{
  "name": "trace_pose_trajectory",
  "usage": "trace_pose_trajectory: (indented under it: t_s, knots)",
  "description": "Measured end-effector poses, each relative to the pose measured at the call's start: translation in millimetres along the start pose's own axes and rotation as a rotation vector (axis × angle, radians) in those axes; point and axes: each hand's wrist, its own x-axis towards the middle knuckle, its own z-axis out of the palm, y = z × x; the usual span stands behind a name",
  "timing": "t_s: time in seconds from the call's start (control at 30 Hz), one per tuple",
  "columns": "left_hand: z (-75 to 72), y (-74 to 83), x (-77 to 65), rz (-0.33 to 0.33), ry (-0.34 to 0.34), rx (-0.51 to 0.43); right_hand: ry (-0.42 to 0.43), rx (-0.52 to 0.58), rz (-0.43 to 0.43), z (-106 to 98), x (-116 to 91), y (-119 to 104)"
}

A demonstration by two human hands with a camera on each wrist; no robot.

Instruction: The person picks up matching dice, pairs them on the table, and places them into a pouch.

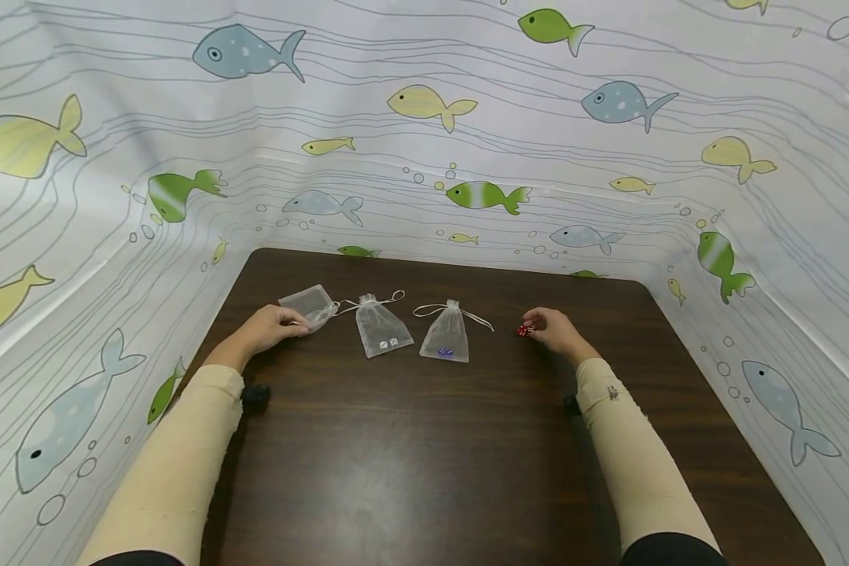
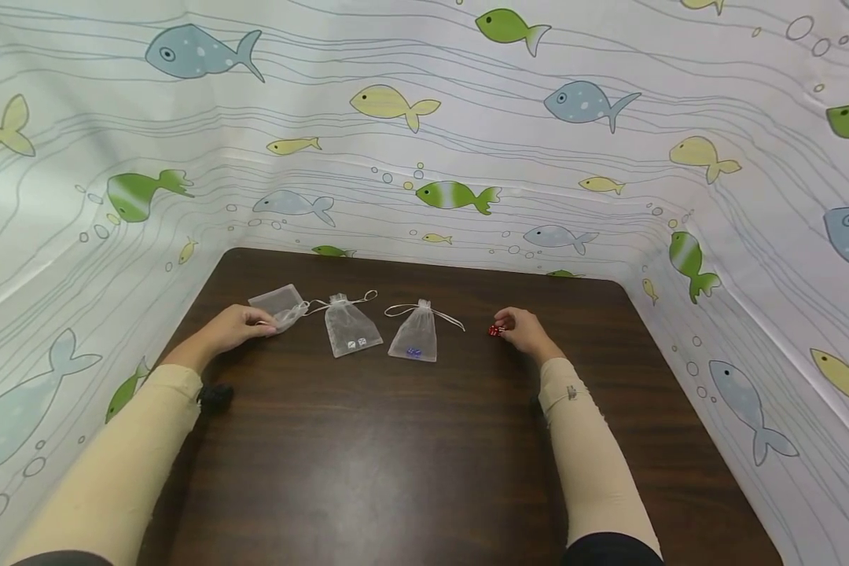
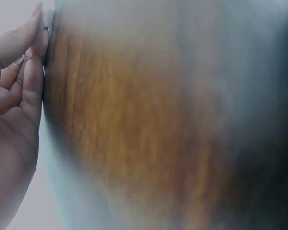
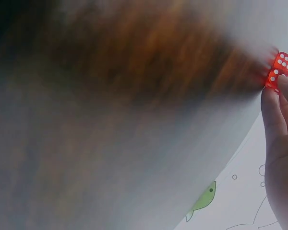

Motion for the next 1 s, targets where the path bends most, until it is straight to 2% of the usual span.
trace_pose_trajectory:
  t_s: [0.4,0.57,0.83,1.0]
  knots:
    - [-6.7,4.0,7.6,0.05,-0.052,0.08,-0.024,0.029,-0.01,1,2,-3]
    - [-9.6,9.5,10.7,0.06,-0.068,0.123,-0.002,0.05,-0.05,5,5,-6]
    - [-9.9,10.7,12.4,0.06,-0.074,0.123,0.028,0.011,-0.084,8,6,-13]
    - [-9.4,11.3,13.8,0.05,-0.071,0.121,-0.015,0.018,-0.088,11,8,-17]
